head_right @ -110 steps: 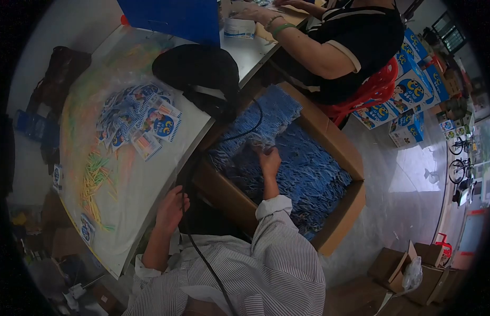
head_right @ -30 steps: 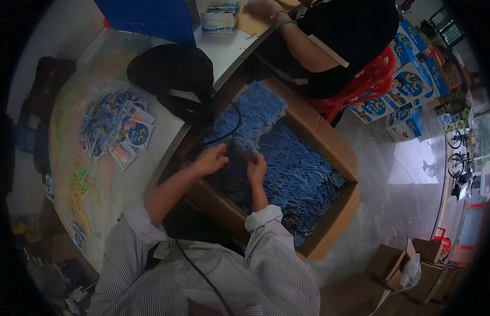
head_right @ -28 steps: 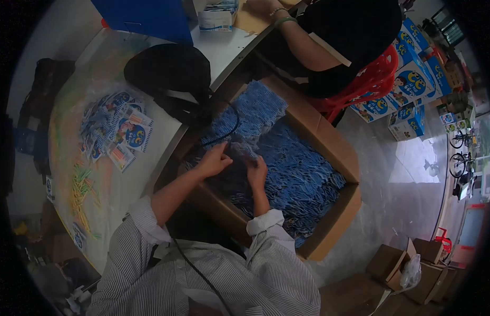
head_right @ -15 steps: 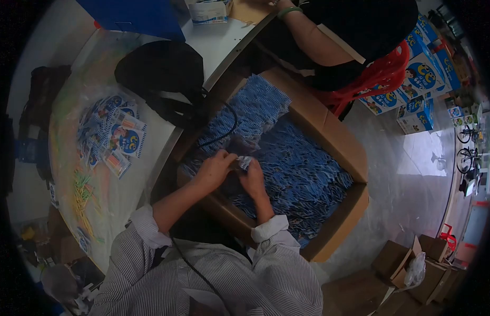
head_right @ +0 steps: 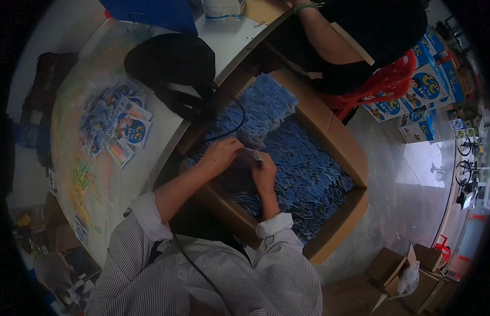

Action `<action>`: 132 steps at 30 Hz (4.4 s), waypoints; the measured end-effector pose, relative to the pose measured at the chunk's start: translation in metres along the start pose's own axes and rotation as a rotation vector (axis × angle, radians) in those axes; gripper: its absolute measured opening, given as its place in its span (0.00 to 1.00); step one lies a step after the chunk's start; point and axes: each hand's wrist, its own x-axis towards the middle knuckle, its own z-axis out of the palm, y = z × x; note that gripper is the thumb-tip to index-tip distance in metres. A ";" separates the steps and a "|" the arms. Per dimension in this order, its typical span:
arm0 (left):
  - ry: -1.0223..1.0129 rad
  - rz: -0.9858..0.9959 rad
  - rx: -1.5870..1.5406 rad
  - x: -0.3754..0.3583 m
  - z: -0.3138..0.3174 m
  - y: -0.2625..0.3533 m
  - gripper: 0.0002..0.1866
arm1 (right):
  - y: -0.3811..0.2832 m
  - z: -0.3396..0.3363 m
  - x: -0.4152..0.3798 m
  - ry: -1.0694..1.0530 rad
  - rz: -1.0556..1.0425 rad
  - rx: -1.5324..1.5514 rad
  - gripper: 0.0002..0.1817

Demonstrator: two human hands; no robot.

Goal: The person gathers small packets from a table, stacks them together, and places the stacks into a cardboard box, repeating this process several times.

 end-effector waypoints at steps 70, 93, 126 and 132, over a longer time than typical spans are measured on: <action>0.217 0.042 0.194 -0.008 0.021 -0.002 0.04 | 0.042 0.004 0.007 -0.013 0.460 0.573 0.11; 0.172 -0.008 0.265 0.016 0.014 0.007 0.11 | 0.054 -0.069 0.095 0.422 -0.008 -0.132 0.11; 0.187 0.012 0.021 -0.017 -0.024 0.034 0.11 | 0.069 -0.079 0.088 0.034 0.290 0.091 0.12; 0.201 0.023 -0.011 -0.048 -0.052 0.047 0.12 | 0.084 -0.083 0.061 0.221 0.119 -0.029 0.10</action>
